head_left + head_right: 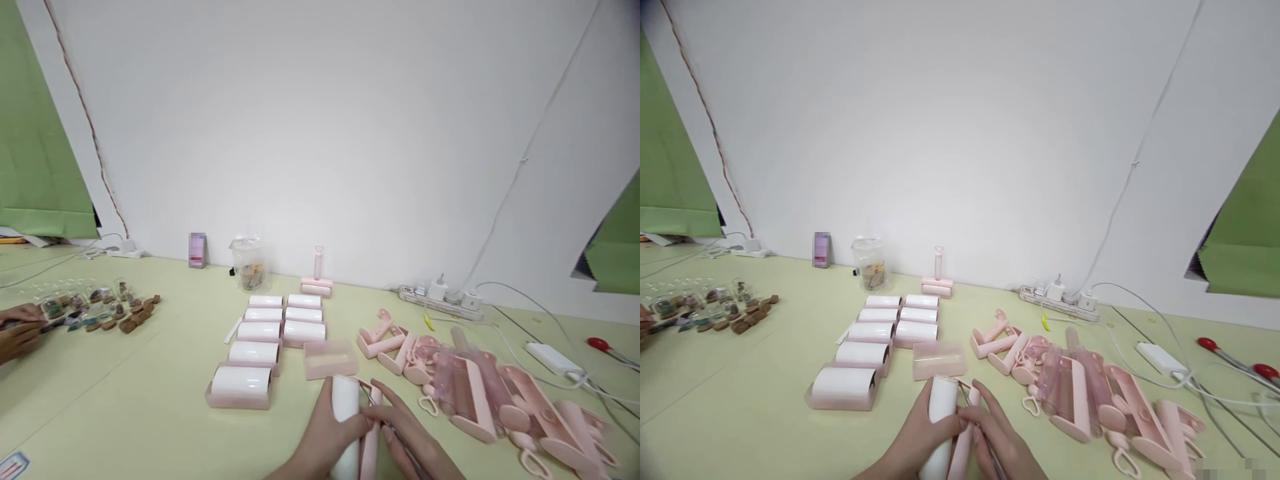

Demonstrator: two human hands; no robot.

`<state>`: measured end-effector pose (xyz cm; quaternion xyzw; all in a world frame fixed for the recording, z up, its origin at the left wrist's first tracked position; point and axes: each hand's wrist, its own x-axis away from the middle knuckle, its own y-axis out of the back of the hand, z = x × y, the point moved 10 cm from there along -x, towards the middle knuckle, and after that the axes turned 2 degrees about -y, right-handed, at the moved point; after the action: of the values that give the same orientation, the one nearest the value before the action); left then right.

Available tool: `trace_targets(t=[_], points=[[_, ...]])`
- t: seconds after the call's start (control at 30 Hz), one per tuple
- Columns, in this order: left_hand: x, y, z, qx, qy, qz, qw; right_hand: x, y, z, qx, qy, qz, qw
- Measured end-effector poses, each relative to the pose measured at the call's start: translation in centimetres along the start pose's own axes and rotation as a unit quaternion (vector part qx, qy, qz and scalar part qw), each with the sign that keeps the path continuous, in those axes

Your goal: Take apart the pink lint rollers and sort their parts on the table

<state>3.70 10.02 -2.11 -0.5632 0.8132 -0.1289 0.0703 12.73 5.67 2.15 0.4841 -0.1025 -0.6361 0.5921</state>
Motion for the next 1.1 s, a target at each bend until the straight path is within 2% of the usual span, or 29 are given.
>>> trace_targets(t=[0.17,0.23,0.4,0.47,0.57,0.7,1.1], points=[[0.0,2.5,-0.5,-0.044,-0.005,-0.107,0.993,-0.3,1.7,0.0,0.017,-0.001,0.052,0.999],[0.0,3.0,-0.7,-0.055,0.0,-0.118,0.992,-0.4,2.7,-0.5,0.026,-0.001,0.063,0.998],[-0.1,2.7,-1.0,-0.105,0.013,-0.076,0.991,-1.0,4.8,-3.3,0.068,-0.088,0.072,0.991],[0.0,2.3,-1.7,-0.148,-0.018,-0.056,0.987,-1.2,4.7,-2.6,0.017,-0.088,0.097,0.991],[0.5,1.5,-3.2,-0.217,-0.092,-0.029,0.971,-1.2,4.0,0.2,-0.09,-0.048,0.121,0.987],[0.8,0.8,-3.8,-0.247,-0.115,-0.006,0.962,-0.9,3.4,2.7,-0.155,-0.007,0.106,0.982],[0.5,0.7,-3.4,-0.293,-0.09,0.008,0.952,-0.8,3.6,1.8,-0.186,-0.044,0.066,0.979]])
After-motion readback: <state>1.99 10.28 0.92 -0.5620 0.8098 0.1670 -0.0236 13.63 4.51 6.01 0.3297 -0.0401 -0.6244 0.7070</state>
